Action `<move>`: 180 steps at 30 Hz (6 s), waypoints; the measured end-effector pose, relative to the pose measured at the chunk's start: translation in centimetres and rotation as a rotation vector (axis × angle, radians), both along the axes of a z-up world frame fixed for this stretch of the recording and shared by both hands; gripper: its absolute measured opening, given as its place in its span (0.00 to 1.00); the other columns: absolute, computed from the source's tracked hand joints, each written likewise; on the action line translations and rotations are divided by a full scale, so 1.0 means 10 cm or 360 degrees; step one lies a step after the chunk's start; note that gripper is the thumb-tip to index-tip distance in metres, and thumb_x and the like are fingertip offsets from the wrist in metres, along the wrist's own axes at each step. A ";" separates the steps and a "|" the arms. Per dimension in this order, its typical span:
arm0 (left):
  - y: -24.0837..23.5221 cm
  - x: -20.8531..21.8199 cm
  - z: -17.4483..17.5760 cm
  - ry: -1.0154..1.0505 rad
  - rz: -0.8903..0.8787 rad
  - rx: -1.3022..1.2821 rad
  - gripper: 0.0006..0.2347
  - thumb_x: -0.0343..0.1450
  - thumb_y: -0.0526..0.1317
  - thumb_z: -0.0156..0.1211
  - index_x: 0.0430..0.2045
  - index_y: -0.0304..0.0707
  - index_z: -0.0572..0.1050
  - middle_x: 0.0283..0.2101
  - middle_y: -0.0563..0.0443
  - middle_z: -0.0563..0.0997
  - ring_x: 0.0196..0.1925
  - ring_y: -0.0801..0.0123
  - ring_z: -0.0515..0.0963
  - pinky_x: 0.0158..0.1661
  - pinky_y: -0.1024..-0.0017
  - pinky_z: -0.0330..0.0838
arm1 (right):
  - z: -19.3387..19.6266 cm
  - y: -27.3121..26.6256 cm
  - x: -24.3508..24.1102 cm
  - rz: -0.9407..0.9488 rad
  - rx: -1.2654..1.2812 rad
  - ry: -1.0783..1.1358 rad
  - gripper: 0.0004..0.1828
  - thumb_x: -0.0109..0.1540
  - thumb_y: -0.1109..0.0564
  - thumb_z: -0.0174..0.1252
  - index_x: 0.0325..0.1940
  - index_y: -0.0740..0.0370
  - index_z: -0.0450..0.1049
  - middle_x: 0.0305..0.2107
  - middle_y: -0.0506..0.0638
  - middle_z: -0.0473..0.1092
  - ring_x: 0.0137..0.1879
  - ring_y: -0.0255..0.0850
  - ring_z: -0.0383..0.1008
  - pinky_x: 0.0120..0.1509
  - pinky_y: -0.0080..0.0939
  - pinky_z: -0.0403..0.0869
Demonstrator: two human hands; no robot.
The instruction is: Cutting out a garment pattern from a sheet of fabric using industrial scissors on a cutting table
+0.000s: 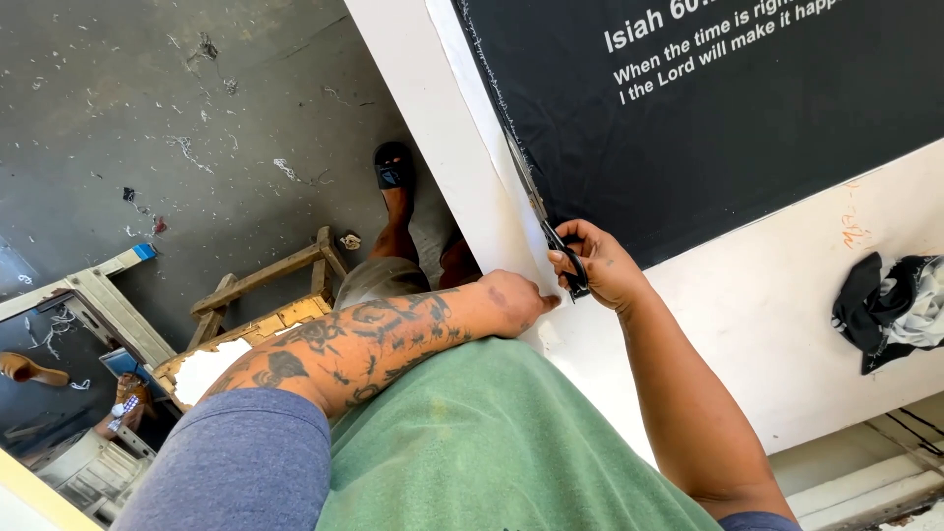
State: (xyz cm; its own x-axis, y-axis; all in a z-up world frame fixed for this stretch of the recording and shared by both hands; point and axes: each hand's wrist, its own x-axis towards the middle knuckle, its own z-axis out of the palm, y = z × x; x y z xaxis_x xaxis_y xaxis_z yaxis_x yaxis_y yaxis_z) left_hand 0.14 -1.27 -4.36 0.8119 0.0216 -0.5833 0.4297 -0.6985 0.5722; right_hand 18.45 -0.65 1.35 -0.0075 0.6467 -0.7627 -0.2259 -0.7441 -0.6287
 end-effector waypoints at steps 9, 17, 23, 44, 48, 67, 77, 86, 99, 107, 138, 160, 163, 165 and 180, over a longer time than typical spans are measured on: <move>0.57 -0.17 0.15 -0.0322 0.0255 -0.0295 0.12 0.74 0.43 0.56 0.47 0.45 0.82 0.43 0.41 0.87 0.49 0.47 0.87 0.48 0.46 0.82 | -0.15 0.40 -0.06 0.0006 0.0054 0.0028 0.21 0.60 0.64 0.72 0.54 0.68 0.72 0.20 0.58 0.72 0.23 0.45 0.78 0.25 0.36 0.77; 1.97 -0.89 -0.25 -0.0941 0.0953 0.1138 0.21 0.65 0.54 0.67 0.53 0.62 0.76 0.46 0.57 0.72 0.51 0.60 0.73 0.49 0.57 0.68 | -0.13 0.63 -0.13 -0.0042 0.0043 0.0081 0.21 0.62 0.59 0.71 0.53 0.68 0.72 0.21 0.60 0.72 0.23 0.46 0.79 0.25 0.37 0.79; 1.96 -0.90 -0.34 -0.0988 0.0961 0.1127 0.17 0.67 0.59 0.61 0.47 0.66 0.76 0.46 0.61 0.71 0.53 0.64 0.71 0.52 0.60 0.63 | -0.18 0.84 -0.21 -0.0041 0.0065 0.0062 0.19 0.62 0.62 0.71 0.53 0.68 0.71 0.21 0.59 0.71 0.23 0.46 0.79 0.26 0.37 0.79; 2.05 -1.00 -0.12 -0.1006 0.0897 0.0911 0.21 0.64 0.55 0.68 0.51 0.64 0.74 0.66 0.60 0.68 0.69 0.60 0.65 0.53 0.59 0.59 | -0.21 1.72 -0.45 -0.0086 0.0079 0.0071 0.19 0.62 0.62 0.71 0.53 0.67 0.72 0.21 0.61 0.71 0.22 0.48 0.79 0.25 0.38 0.79; 2.07 -1.02 -0.09 -0.1005 0.0893 0.0857 0.21 0.63 0.54 0.70 0.51 0.63 0.75 0.66 0.59 0.68 0.69 0.59 0.66 0.53 0.59 0.60 | -0.18 1.82 -0.49 -0.0106 0.0052 0.0074 0.18 0.61 0.63 0.70 0.52 0.67 0.72 0.20 0.61 0.71 0.21 0.47 0.78 0.24 0.39 0.78; 2.48 -1.16 0.21 -0.0753 0.0541 0.0485 0.24 0.69 0.52 0.69 0.60 0.58 0.75 0.68 0.52 0.66 0.71 0.53 0.62 0.53 0.58 0.65 | -0.06 2.68 -0.74 -0.0088 0.0057 -0.0046 0.20 0.59 0.65 0.72 0.51 0.67 0.72 0.20 0.58 0.72 0.21 0.45 0.78 0.24 0.36 0.78; 2.73 -1.18 0.28 -0.0717 0.0291 0.0390 0.25 0.69 0.54 0.68 0.62 0.57 0.75 0.68 0.50 0.68 0.68 0.52 0.66 0.50 0.58 0.71 | -0.15 2.93 -0.79 -0.0121 0.0010 0.0042 0.19 0.60 0.63 0.72 0.51 0.66 0.72 0.19 0.60 0.72 0.21 0.45 0.79 0.23 0.37 0.79; 3.24 -1.05 0.03 -0.1211 0.0155 -0.0072 0.15 0.69 0.42 0.65 0.50 0.42 0.77 0.50 0.41 0.76 0.53 0.42 0.77 0.49 0.52 0.78 | -0.45 3.13 -0.77 -0.0099 0.0040 -0.0011 0.21 0.58 0.64 0.72 0.52 0.65 0.71 0.19 0.59 0.71 0.20 0.46 0.77 0.20 0.38 0.77; 6.24 -1.71 -0.07 -0.1351 0.0080 0.1002 0.25 0.58 0.59 0.70 0.48 0.62 0.75 0.60 0.58 0.70 0.67 0.60 0.65 0.67 0.47 0.50 | -0.03 2.45 -1.63 -0.0601 0.0046 0.0084 0.29 0.61 0.59 0.70 0.62 0.66 0.66 0.21 0.61 0.72 0.21 0.49 0.78 0.21 0.40 0.73; 6.51 -1.67 -0.30 -0.1244 -0.0170 0.0687 0.27 0.63 0.60 0.69 0.57 0.60 0.74 0.62 0.55 0.69 0.70 0.59 0.62 0.69 0.39 0.40 | -0.38 3.26 -3.10 -0.1394 0.0159 0.0188 0.26 0.65 0.53 0.67 0.63 0.59 0.65 0.26 0.61 0.74 0.28 0.49 0.81 0.29 0.40 0.78; 6.56 -1.59 -0.29 -0.1107 -0.0209 0.0610 0.25 0.66 0.61 0.63 0.56 0.60 0.73 0.60 0.54 0.69 0.67 0.60 0.63 0.67 0.42 0.44 | -0.37 3.73 -2.88 -0.1536 0.0101 0.0074 0.22 0.64 0.58 0.70 0.57 0.63 0.69 0.21 0.59 0.73 0.24 0.46 0.79 0.29 0.40 0.78; 6.51 -1.58 -0.27 -0.1059 -0.0151 0.0703 0.25 0.64 0.61 0.62 0.54 0.64 0.72 0.58 0.57 0.68 0.66 0.64 0.63 0.67 0.48 0.46 | -0.20 3.80 -1.13 -0.0727 0.0051 0.0139 0.22 0.60 0.66 0.69 0.55 0.66 0.69 0.20 0.58 0.72 0.22 0.45 0.78 0.24 0.36 0.76; 6.52 -1.57 -0.28 -0.1062 -0.0126 0.0756 0.26 0.62 0.63 0.62 0.53 0.64 0.70 0.58 0.57 0.67 0.66 0.63 0.63 0.67 0.49 0.46 | -0.20 3.87 -0.88 -0.0620 0.0036 0.0158 0.21 0.60 0.66 0.68 0.55 0.67 0.69 0.19 0.59 0.72 0.22 0.46 0.78 0.24 0.38 0.76; 6.50 -1.58 -0.28 -0.1055 -0.0137 0.0737 0.26 0.61 0.63 0.63 0.52 0.64 0.70 0.58 0.58 0.67 0.66 0.64 0.64 0.67 0.49 0.47 | -0.20 3.95 -0.71 -0.0550 0.0051 0.0172 0.23 0.60 0.64 0.69 0.57 0.68 0.69 0.21 0.62 0.73 0.23 0.48 0.80 0.26 0.39 0.77; 6.50 -1.57 -0.31 -0.0909 -0.0220 0.0717 0.25 0.63 0.64 0.61 0.53 0.65 0.67 0.60 0.59 0.63 0.67 0.65 0.60 0.68 0.49 0.47 | -0.28 4.78 0.00 0.0113 0.0048 -0.0016 0.26 0.56 0.67 0.72 0.56 0.68 0.71 0.22 0.57 0.74 0.24 0.42 0.79 0.30 0.37 0.78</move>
State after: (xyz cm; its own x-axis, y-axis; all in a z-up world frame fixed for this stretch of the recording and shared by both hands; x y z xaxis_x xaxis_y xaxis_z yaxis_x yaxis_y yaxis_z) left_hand -15.55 63.69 -7.46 0.9990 0.0346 -0.0278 0.0418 -0.9448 0.3251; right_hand 18.49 47.14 -1.44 -0.0466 0.6676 -0.7431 -0.1666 -0.7387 -0.6532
